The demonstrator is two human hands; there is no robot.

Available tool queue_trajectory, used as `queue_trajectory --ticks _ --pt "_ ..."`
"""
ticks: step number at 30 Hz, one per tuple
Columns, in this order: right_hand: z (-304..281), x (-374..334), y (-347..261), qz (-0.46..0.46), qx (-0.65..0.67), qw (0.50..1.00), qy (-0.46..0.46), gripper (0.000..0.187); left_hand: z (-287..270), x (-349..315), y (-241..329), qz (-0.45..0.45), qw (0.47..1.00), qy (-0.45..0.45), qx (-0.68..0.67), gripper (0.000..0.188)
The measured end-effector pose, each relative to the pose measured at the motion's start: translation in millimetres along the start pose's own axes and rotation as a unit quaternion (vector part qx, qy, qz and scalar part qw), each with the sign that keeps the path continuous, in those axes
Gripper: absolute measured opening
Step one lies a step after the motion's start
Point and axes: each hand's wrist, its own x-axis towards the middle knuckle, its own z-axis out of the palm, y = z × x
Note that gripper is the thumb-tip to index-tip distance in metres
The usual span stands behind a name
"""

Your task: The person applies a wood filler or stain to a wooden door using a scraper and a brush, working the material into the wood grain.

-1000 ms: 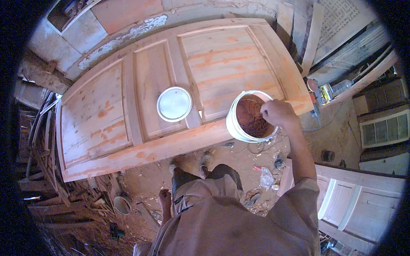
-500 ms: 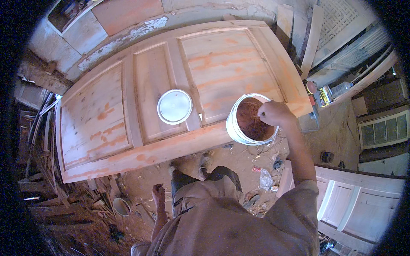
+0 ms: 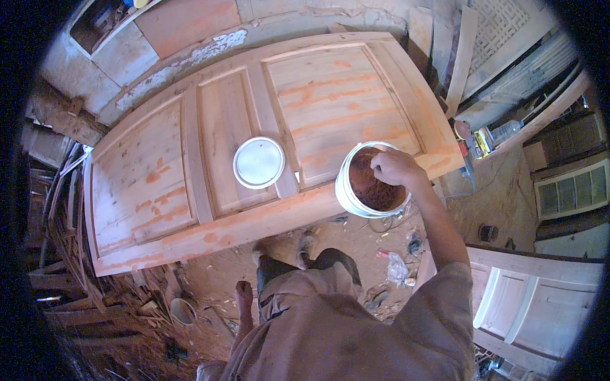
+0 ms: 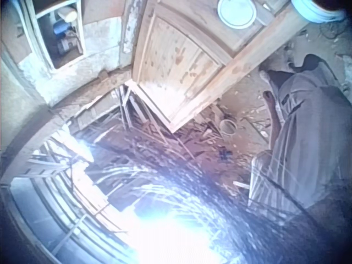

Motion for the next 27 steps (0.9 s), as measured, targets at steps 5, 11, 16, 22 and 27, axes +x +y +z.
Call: queue_trajectory --ticks 5,11,16,22,27 --pt "-28 -25 15 -0.063 0.103 0.992 -0.043 0.023 -4 3 3 0.019 0.999 0.032 -0.020 0.014" --pt "-31 -68 31 -0.074 0.212 0.974 0.040 0.018 -2 -2 25 -0.014 1.000 0.013 0.002 0.020" --pt "-12 -99 25 0.113 0.431 0.894 -0.048 0.019 -1 6 10 -0.043 0.999 -0.017 0.011 0.023" --pt "20 -80 21 0.093 0.221 0.952 0.188 0.019 1 25 20 0.001 0.999 -0.017 0.041 0.023" --pt "25 -21 -9 0.148 0.007 0.972 0.180 0.010 -4 42 19 0.078 0.995 -0.046 0.043 0.022"
